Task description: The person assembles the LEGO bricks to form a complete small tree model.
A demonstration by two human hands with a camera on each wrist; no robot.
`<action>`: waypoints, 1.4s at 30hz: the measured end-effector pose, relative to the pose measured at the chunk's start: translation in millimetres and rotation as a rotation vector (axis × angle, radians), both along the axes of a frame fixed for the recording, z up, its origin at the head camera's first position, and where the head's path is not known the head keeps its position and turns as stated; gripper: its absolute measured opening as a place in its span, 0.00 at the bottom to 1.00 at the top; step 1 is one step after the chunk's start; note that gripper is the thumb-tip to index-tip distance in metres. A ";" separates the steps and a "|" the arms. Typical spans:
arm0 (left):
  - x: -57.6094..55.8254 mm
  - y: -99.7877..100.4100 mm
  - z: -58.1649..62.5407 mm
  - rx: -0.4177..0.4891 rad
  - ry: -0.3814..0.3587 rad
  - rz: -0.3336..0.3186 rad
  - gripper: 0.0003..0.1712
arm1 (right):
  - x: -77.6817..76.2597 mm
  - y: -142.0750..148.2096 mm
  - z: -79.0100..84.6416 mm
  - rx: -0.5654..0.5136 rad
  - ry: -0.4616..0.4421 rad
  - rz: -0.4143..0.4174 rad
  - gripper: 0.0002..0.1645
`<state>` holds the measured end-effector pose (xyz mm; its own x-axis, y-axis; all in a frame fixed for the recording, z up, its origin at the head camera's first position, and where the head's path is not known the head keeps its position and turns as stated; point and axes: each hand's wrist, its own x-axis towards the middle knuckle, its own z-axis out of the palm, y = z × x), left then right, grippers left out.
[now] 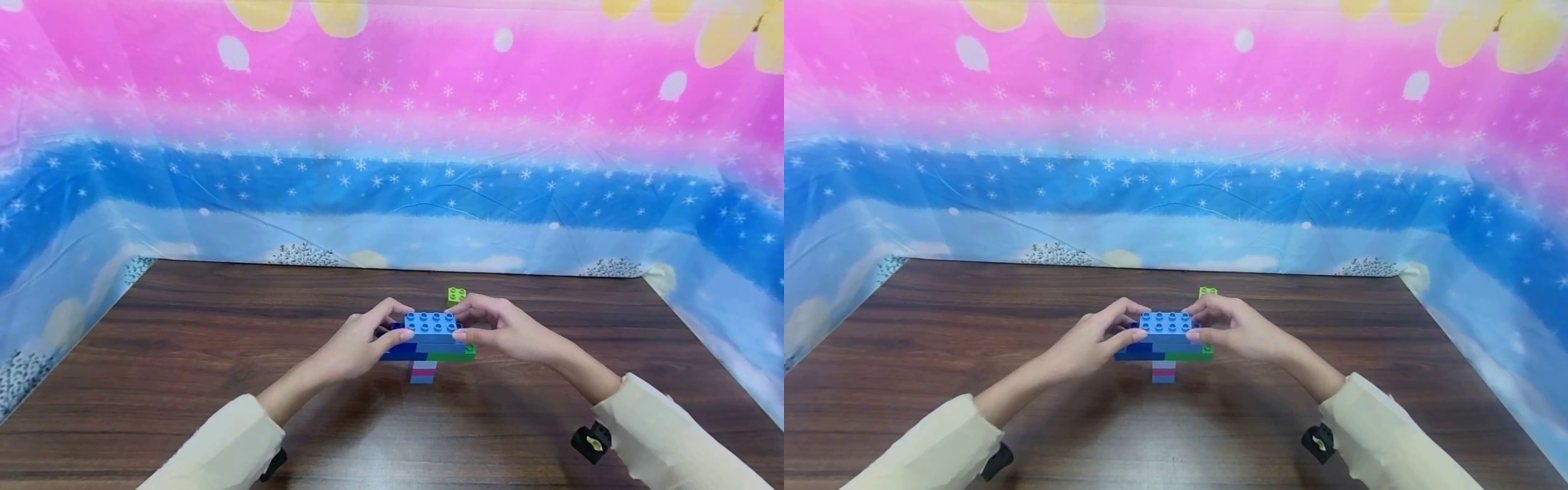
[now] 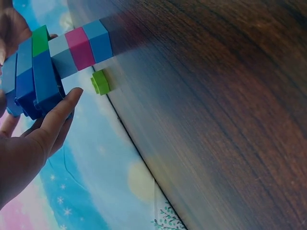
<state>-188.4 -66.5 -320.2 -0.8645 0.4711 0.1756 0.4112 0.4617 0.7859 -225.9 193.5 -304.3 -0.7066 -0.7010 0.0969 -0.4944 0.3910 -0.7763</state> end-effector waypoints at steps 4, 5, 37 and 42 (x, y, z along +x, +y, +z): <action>-0.5 0.4 -0.2 -0.005 0.010 -0.006 0.17 | -0.5 0.5 -0.2 -0.009 -0.001 0.006 0.17; -0.7 0.4 -0.3 -0.005 0.012 -0.008 0.17 | -0.6 0.4 -0.2 -0.010 -0.001 0.005 0.17; 0.0 -0.1 0.0 0.000 0.022 -0.008 0.17 | -0.9 0.5 -0.3 0.021 0.013 -0.025 0.19; 0.4 -0.1 0.7 0.002 0.010 -0.009 0.17 | 0.4 0.5 0.3 0.036 0.028 -0.022 0.19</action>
<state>-188.0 -66.7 -319.5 -0.8585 0.4783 0.1849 0.4228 0.4562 0.7830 -225.5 193.9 -303.9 -0.7191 -0.6887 0.0925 -0.5071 0.4291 -0.7475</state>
